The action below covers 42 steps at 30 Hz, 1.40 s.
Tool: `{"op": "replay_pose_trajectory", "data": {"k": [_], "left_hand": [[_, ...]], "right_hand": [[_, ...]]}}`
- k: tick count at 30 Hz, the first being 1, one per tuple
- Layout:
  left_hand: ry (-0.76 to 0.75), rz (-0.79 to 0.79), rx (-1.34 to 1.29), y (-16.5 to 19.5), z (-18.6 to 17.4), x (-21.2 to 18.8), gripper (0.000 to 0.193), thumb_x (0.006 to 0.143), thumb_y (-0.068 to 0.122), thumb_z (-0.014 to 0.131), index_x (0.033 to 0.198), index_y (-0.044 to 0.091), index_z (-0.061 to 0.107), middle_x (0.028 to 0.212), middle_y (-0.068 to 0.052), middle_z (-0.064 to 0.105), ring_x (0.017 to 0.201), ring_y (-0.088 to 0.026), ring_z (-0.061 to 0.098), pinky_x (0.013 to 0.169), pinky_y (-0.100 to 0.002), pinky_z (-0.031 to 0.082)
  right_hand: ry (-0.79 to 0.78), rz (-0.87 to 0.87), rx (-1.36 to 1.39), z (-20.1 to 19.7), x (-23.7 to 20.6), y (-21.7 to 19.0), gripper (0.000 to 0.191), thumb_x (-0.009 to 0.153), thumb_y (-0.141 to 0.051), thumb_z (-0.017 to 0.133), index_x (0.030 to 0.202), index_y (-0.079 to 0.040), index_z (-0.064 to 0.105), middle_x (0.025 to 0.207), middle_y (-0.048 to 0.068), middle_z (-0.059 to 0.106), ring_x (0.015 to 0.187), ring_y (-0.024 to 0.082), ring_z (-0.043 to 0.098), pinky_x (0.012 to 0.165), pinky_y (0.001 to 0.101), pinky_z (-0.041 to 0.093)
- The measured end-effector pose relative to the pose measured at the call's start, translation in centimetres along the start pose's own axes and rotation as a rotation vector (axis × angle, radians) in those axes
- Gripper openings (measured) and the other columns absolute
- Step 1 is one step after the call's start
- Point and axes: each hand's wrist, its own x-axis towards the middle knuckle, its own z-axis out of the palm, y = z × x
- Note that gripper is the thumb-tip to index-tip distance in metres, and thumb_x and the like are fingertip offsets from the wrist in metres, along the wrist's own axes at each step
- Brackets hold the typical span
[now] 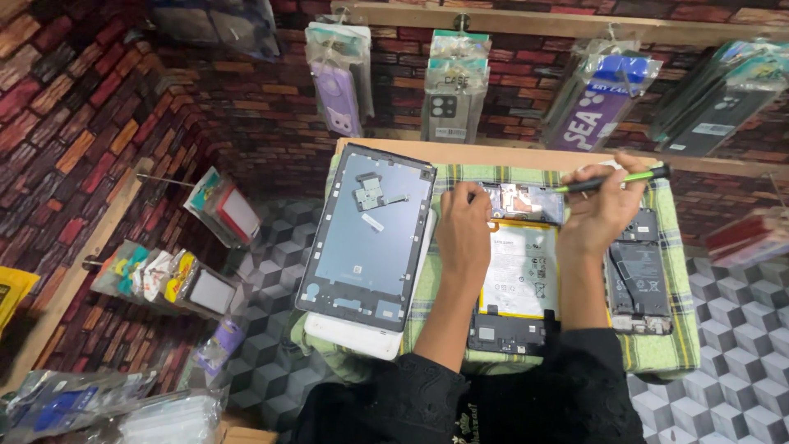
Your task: The person uses a screwdriver to remove screws from a disassembled tablet, then lifts and sets aside internal components including the motherboard. The work is performed on a table with a green plaid cloth in a room with brick-patterned walls and phone cases on display.
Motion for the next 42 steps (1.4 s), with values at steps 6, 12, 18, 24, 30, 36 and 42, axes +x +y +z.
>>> {"op": "replay_pose_trajectory", "data": {"k": [6,12,18,24,30,36,42], "left_hand": [[0.041,-0.043,-0.076,0.3,-0.1,0.2,0.009,0.083,-0.003,0.064,0.077,0.004,0.062,0.107,-0.003,0.065,0.099,-0.026,0.061,0.078,-0.04,0.055],[0.09,-0.048,-0.083,0.5,-0.4,0.2,0.01,0.082,-0.004,0.063,0.075,0.004,0.061,0.106,-0.004,0.065,0.098,-0.026,0.062,0.08,-0.04,0.054],[0.059,-0.045,-0.082,0.5,-0.2,0.3,0.011,0.082,-0.003,0.064,0.073,0.003,0.06,0.109,-0.005,0.066,0.098,-0.026,0.062,0.077,-0.039,0.055],[0.074,-0.05,-0.095,0.4,-0.2,0.1,0.01,0.081,-0.002,0.064,0.073,0.003,0.061,0.108,-0.004,0.067,0.098,-0.026,0.063,0.077,-0.039,0.055],[0.06,-0.07,-0.064,0.6,-0.1,0.2,0.012,0.082,-0.007,0.063,0.083,0.004,0.063,0.109,-0.003,0.066,0.1,-0.027,0.063,0.078,-0.038,0.056],[0.089,-0.117,-0.106,1.0,-0.6,0.6,0.045,0.077,-0.015,0.066,0.117,0.004,0.057,0.125,-0.01,0.06,0.111,-0.031,0.063,0.087,-0.038,0.058],[0.076,-0.122,-0.081,1.3,-0.9,0.8,0.053,0.071,-0.013,0.069,0.12,0.004,0.058,0.125,-0.013,0.061,0.112,-0.035,0.064,0.087,-0.041,0.058]], "right_hand": [[-0.083,0.01,-0.224,-0.8,0.0,-1.6,0.015,0.118,-0.022,0.056,0.11,-0.01,0.052,0.078,0.003,0.05,0.063,0.011,0.043,0.06,0.0238,0.037],[-0.362,-0.228,-1.374,2.1,-1.8,-2.8,0.013,0.097,-0.008,0.068,0.109,-0.005,0.072,0.096,0.011,0.062,0.09,0.03,0.059,0.078,0.0431,0.048],[-0.458,-0.275,-1.524,3.3,-1.3,-2.6,0.017,0.092,-0.011,0.075,0.108,-0.006,0.074,0.112,0.013,0.065,0.101,0.036,0.061,0.084,0.048,0.05],[-0.457,-0.256,-1.505,3.5,-1.3,-1.6,0.014,0.09,-0.01,0.077,0.104,-0.009,0.075,0.107,0.01,0.065,0.099,0.035,0.061,0.083,0.0475,0.051],[-0.513,-0.343,-1.565,3.9,-1.2,-1.5,0.034,0.079,0.006,0.07,0.111,-0.006,0.065,0.108,0.012,0.063,0.102,0.036,0.059,0.081,0.0476,0.051],[-0.318,-0.404,-1.522,3.4,-1.3,-1.4,0.029,0.089,0.007,0.069,0.115,-0.004,0.063,0.104,0.015,0.062,0.098,0.038,0.059,0.079,0.0485,0.05],[-0.199,-0.532,-1.354,5.2,-1.4,-2.6,0.021,0.098,0.007,0.067,0.116,-0.001,0.061,0.104,0.018,0.063,0.097,0.038,0.058,0.082,0.0492,0.046]]}}
